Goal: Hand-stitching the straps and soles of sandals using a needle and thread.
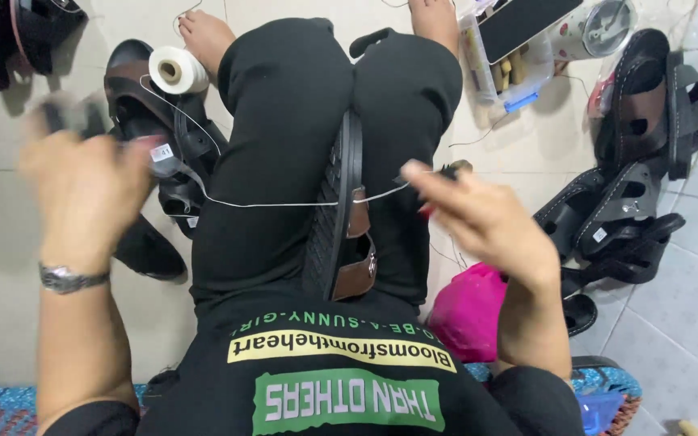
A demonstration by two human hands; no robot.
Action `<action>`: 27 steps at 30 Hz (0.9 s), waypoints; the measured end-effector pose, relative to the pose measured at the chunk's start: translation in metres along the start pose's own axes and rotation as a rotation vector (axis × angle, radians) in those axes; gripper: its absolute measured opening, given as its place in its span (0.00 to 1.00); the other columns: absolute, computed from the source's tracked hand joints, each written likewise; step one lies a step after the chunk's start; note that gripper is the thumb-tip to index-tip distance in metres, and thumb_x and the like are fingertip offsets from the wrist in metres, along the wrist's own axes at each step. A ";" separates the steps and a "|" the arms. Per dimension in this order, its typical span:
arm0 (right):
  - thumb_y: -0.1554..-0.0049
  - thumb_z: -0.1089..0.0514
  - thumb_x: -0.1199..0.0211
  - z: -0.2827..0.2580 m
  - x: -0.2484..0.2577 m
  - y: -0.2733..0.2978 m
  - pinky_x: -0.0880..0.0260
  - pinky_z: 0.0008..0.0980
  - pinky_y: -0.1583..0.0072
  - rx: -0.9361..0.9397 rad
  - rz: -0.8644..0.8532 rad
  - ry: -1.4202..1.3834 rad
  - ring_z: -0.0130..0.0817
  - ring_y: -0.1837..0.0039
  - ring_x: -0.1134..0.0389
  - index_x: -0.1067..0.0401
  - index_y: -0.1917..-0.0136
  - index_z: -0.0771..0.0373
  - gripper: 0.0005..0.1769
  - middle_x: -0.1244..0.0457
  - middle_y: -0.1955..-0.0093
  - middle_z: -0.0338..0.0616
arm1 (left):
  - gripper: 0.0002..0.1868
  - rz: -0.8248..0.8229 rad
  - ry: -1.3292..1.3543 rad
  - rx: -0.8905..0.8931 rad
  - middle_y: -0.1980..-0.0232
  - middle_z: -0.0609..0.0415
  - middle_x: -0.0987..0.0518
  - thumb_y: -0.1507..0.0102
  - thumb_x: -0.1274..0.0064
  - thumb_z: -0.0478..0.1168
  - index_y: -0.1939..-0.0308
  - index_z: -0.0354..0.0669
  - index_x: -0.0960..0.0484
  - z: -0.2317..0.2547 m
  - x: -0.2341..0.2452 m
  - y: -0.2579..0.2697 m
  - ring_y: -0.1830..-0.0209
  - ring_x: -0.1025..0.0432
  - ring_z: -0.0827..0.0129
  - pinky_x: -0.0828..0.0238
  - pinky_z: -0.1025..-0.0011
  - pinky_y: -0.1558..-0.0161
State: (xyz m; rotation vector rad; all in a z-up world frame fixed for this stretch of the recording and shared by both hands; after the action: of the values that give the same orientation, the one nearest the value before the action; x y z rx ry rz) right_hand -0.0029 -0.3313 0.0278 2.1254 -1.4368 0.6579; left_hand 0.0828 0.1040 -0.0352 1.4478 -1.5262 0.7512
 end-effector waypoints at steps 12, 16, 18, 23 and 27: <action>0.49 0.63 0.34 -0.022 -0.003 -0.036 0.48 0.33 0.69 0.173 -0.231 0.254 0.32 0.73 0.48 0.26 0.33 0.46 0.31 0.48 0.70 0.37 | 0.57 0.070 1.093 -0.793 0.19 0.43 0.50 0.62 0.24 0.69 0.32 0.51 0.20 0.133 0.101 -0.014 0.20 0.70 0.44 0.76 0.36 0.25; 0.52 0.63 0.34 -0.027 0.004 -0.047 0.48 0.35 0.70 0.202 -0.268 0.263 0.34 0.75 0.47 0.24 0.35 0.46 0.31 0.47 0.72 0.37 | 0.56 0.122 1.127 -0.774 0.19 0.44 0.48 0.59 0.25 0.71 0.33 0.49 0.19 0.136 0.098 -0.015 0.20 0.71 0.44 0.76 0.38 0.25; 0.52 0.62 0.34 -0.033 0.005 -0.048 0.46 0.36 0.71 0.206 -0.291 0.293 0.34 0.76 0.46 0.24 0.34 0.45 0.31 0.47 0.72 0.38 | 0.55 0.144 1.137 -0.776 0.19 0.43 0.47 0.59 0.25 0.72 0.34 0.48 0.18 0.138 0.096 -0.014 0.20 0.71 0.44 0.77 0.37 0.26; 0.48 0.62 0.33 -0.043 -0.003 -0.051 0.45 0.35 0.72 0.214 -0.235 0.337 0.33 0.76 0.46 0.22 0.37 0.53 0.24 0.46 0.74 0.38 | 0.53 0.175 1.163 -0.786 0.19 0.45 0.44 0.57 0.30 0.75 0.36 0.46 0.15 0.140 0.092 -0.017 0.20 0.69 0.42 0.81 0.38 0.26; 0.51 0.63 0.31 -0.057 -0.014 -0.057 0.41 0.37 0.70 0.219 -0.225 0.378 0.35 0.75 0.43 0.23 0.38 0.61 0.25 0.44 0.72 0.41 | 0.51 0.240 1.175 -0.801 0.19 0.46 0.40 0.50 0.36 0.80 0.40 0.43 0.13 0.139 0.088 -0.016 0.19 0.68 0.45 0.85 0.44 0.25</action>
State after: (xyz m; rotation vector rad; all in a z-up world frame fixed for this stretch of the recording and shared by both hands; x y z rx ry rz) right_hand 0.0388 -0.2670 0.0555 2.1334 -0.9448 1.0983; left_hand 0.0780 -0.0604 -0.0190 0.0988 -0.8461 0.7685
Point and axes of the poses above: each hand's wrist, its own y-axis away from the middle knuckle, its own x-axis out of the back of the hand, z = x × y, the point moved 3 cm from there along -y, towards the middle knuckle
